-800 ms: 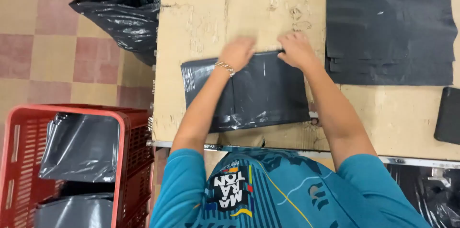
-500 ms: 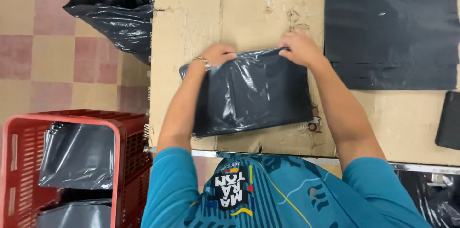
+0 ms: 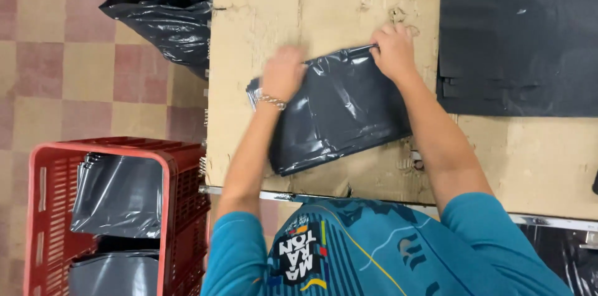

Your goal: Folding plastic bags from a production line and stacking them into a crate

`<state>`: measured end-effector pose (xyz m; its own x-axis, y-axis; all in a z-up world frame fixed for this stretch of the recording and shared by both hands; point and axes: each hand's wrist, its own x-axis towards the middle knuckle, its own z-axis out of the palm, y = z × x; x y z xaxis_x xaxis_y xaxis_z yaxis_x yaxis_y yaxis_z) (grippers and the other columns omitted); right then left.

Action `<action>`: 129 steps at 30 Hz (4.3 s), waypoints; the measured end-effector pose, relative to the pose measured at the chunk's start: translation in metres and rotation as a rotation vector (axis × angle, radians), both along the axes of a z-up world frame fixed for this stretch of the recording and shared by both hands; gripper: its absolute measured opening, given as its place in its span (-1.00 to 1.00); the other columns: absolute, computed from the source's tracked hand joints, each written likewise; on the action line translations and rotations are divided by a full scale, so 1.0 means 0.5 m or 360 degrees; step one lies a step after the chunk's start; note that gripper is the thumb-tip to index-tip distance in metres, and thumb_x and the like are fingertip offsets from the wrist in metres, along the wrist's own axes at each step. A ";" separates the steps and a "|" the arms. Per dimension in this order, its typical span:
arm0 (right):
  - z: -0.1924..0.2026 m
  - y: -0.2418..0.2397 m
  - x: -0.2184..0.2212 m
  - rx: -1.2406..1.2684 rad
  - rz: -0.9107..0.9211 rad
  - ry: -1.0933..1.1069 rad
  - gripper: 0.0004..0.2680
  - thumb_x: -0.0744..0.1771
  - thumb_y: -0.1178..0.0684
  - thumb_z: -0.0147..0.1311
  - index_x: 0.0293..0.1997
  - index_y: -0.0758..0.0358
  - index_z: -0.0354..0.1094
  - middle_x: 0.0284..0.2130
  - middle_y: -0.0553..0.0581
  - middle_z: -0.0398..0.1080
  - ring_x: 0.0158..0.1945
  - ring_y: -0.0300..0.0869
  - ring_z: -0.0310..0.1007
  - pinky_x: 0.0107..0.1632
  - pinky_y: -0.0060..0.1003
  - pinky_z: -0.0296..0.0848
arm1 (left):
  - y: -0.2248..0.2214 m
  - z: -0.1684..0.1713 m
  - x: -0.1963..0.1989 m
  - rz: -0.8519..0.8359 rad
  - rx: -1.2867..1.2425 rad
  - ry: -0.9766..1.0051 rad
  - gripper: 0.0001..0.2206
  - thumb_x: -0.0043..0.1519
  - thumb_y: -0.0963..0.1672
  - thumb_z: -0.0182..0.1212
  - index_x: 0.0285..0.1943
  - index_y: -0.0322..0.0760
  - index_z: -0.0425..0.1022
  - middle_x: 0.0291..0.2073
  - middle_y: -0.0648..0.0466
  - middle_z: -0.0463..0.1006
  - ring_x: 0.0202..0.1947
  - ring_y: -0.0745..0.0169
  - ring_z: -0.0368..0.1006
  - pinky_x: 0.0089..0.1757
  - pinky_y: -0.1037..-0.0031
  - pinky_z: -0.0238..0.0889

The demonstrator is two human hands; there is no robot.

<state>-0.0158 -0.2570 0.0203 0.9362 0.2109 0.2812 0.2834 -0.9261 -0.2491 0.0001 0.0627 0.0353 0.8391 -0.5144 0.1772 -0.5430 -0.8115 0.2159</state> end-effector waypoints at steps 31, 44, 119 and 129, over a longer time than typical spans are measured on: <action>0.035 0.227 -0.448 -0.0267 0.0714 0.0084 -0.27 0.19 -0.44 0.16 0.41 0.23 0.07 0.33 0.30 0.15 0.45 0.11 0.02 0.44 0.10 -0.06 | 0.149 -0.138 -0.502 -0.0193 0.0346 -0.0405 -0.50 0.17 0.11 0.13 0.27 -0.04 0.36 0.12 0.16 0.41 0.15 0.13 0.33 -0.10 0.28 0.32; -0.186 0.142 -0.647 0.1030 0.0571 0.0488 -0.59 0.27 -0.04 0.08 0.26 0.22 0.32 0.22 0.21 0.34 0.33 0.10 0.23 0.34 0.11 0.15 | 0.026 0.019 -0.254 -0.0628 -0.0729 0.1740 -0.54 0.32 0.10 -0.19 -0.06 -0.28 0.51 -0.13 -0.10 0.59 -0.01 -0.05 0.52 0.03 0.14 0.28; 0.306 -0.863 -0.163 0.1985 -0.1014 0.0806 -0.64 0.33 0.08 0.08 0.27 0.06 0.09 0.10 0.09 0.38 0.06 -0.09 0.47 0.03 -0.13 0.51 | -0.872 -0.029 -0.320 0.0156 -0.0035 0.0026 -0.15 -0.06 0.13 0.30 0.40 -0.28 0.16 0.29 -0.08 0.25 0.33 -0.12 0.07 0.18 -0.05 0.04; 0.312 -0.802 -0.349 0.1556 -0.0722 0.0350 -0.66 0.31 0.16 0.05 0.24 0.10 0.23 0.23 0.05 0.25 0.29 -0.14 0.23 0.27 -0.21 0.19 | -0.643 0.189 -0.308 -0.0422 0.0137 -0.0049 -0.64 -0.11 -0.30 0.12 -0.09 -0.27 0.45 -0.33 0.01 0.44 -0.38 -0.11 0.43 -0.45 0.17 0.31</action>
